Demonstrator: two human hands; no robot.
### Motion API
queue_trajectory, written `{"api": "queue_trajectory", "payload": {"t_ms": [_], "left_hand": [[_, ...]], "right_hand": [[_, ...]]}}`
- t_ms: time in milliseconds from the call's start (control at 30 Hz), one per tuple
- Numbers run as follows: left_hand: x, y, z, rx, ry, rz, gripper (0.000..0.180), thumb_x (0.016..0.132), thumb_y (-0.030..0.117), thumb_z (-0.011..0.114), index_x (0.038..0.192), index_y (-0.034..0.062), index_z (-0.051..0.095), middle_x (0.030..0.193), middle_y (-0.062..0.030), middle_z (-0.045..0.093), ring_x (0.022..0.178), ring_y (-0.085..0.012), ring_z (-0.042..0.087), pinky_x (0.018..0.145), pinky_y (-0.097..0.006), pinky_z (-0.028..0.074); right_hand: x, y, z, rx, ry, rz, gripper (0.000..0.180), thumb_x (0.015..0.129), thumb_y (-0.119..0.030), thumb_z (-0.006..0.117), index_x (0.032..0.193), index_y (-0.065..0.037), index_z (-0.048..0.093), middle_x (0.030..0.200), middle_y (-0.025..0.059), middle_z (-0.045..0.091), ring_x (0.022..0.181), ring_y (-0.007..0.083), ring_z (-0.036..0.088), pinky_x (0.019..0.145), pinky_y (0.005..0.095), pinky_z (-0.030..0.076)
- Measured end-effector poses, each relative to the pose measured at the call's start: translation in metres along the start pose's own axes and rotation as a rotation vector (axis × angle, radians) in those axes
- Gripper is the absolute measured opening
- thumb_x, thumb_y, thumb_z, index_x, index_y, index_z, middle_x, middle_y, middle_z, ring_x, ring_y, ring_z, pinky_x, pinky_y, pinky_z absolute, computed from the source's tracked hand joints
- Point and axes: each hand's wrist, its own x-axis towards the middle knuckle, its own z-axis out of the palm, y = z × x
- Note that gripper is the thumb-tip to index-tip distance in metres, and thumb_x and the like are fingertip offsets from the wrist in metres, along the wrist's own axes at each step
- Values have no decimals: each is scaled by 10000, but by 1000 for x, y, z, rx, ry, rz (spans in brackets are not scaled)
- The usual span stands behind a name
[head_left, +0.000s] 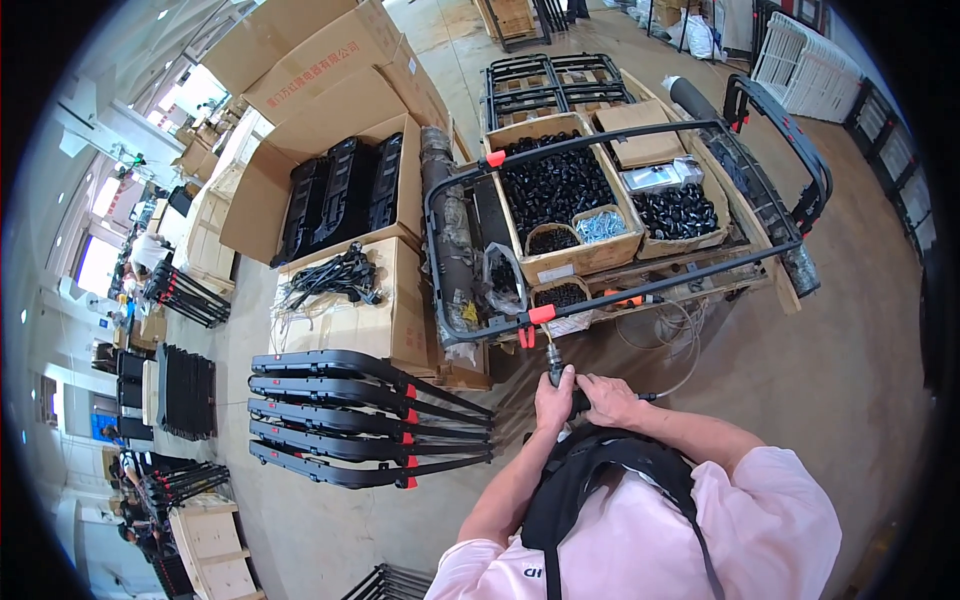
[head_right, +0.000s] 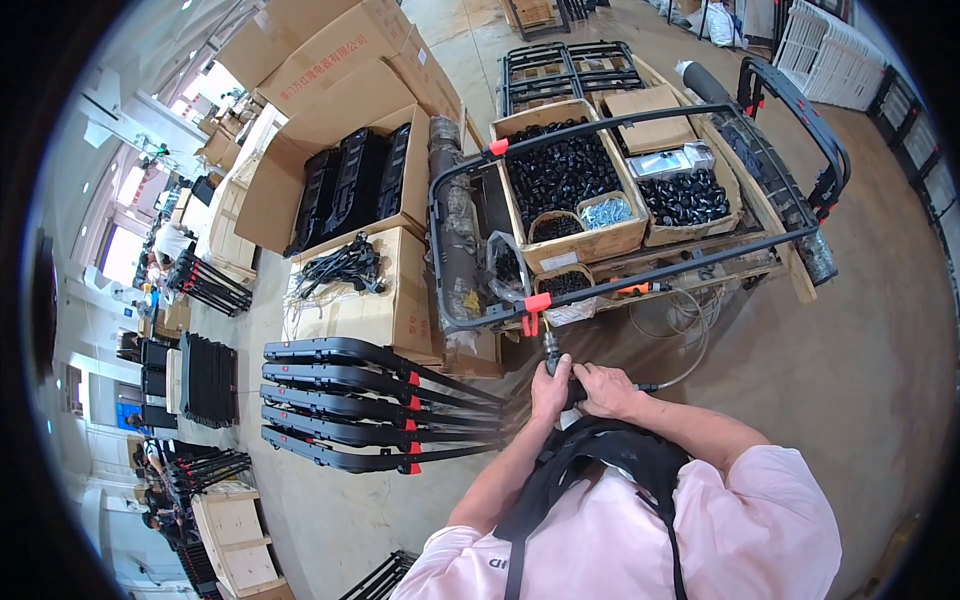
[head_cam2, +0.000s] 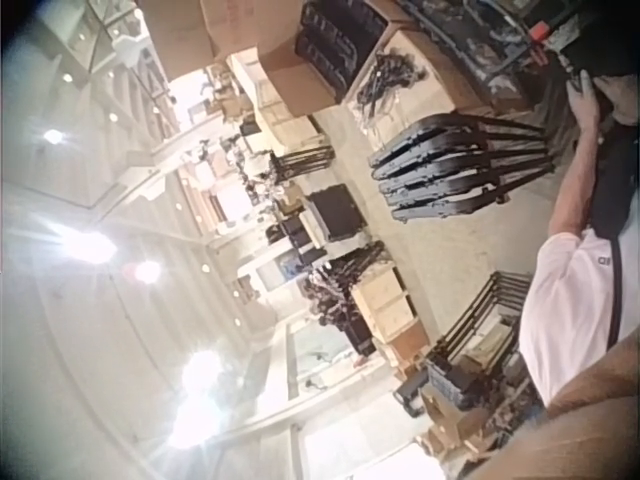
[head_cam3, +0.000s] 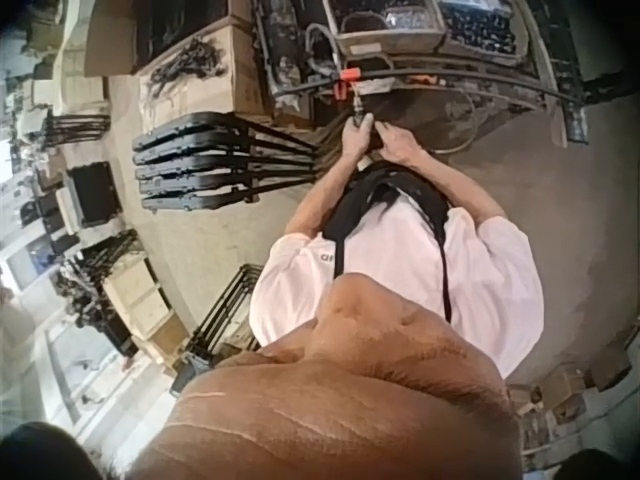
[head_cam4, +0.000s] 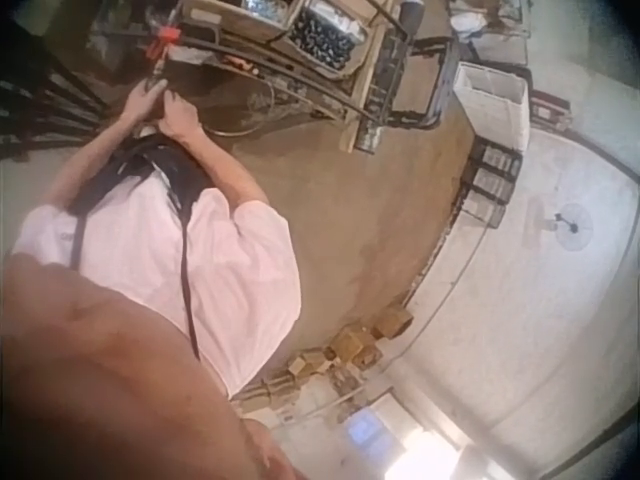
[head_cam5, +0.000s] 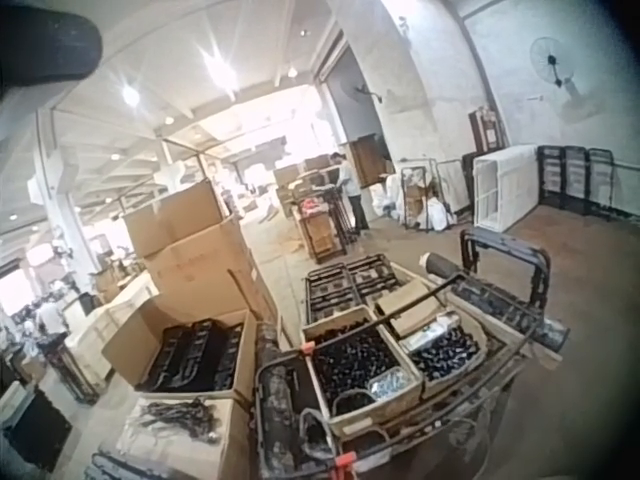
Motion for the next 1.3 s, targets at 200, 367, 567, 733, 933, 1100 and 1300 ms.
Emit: {"api": "queue_trajectory", "payload": {"t_ms": [200,367,567,733,933,1100,1300], "left_hand": [[6,-1,1,15,19,-19,527,984,497,714,1052,-23,658,928,-137,714,864,-239,676,804,-418,534],[9,7,1,52,1,-60,556,971,519,718,1054,-27,658,925,-133,709,855,-234,670,795,-421,535],[17,5,2,70,6,-55,566,963,528,724,1066,-24,655,931,-142,714,876,-247,686,803,-429,540],[21,7,6,80,27,-46,593,959,541,724,1115,-27,653,980,-171,723,913,-267,702,831,-436,547],[26,13,4,91,9,-62,611,956,549,724,1139,-30,653,1028,-197,728,946,-288,710,855,-448,547],[29,18,2,86,-1,-67,615,956,553,719,1136,-32,652,1055,-212,733,991,-305,716,874,-452,543],[31,12,4,97,13,-53,625,959,553,715,1148,-39,645,1066,-228,731,996,-320,709,887,-455,539]], "right_hand": [[6,-7,-15,32,-107,66,649,776,-283,810,1265,32,522,1114,258,708,1036,452,706,907,523,576],[8,-3,-16,54,-104,77,668,774,-281,801,1272,50,503,1099,290,717,1030,465,705,909,529,570],[14,0,-17,56,-95,71,693,767,-278,805,1291,51,492,1088,290,719,1032,461,707,912,528,571],[17,3,-15,41,-78,71,721,766,-265,820,1321,50,484,1087,288,722,1037,462,708,917,528,572],[21,4,-16,48,-44,52,749,767,-265,831,1347,48,475,1079,294,723,1025,467,712,915,533,572],[24,6,-16,42,-63,33,664,770,-238,829,1289,21,507,1132,258,679,1076,457,681,929,538,559],[22,0,-11,20,-23,-2,541,742,-215,819,1175,10,587,1202,211,563,1158,433,619,952,533,540]]}}
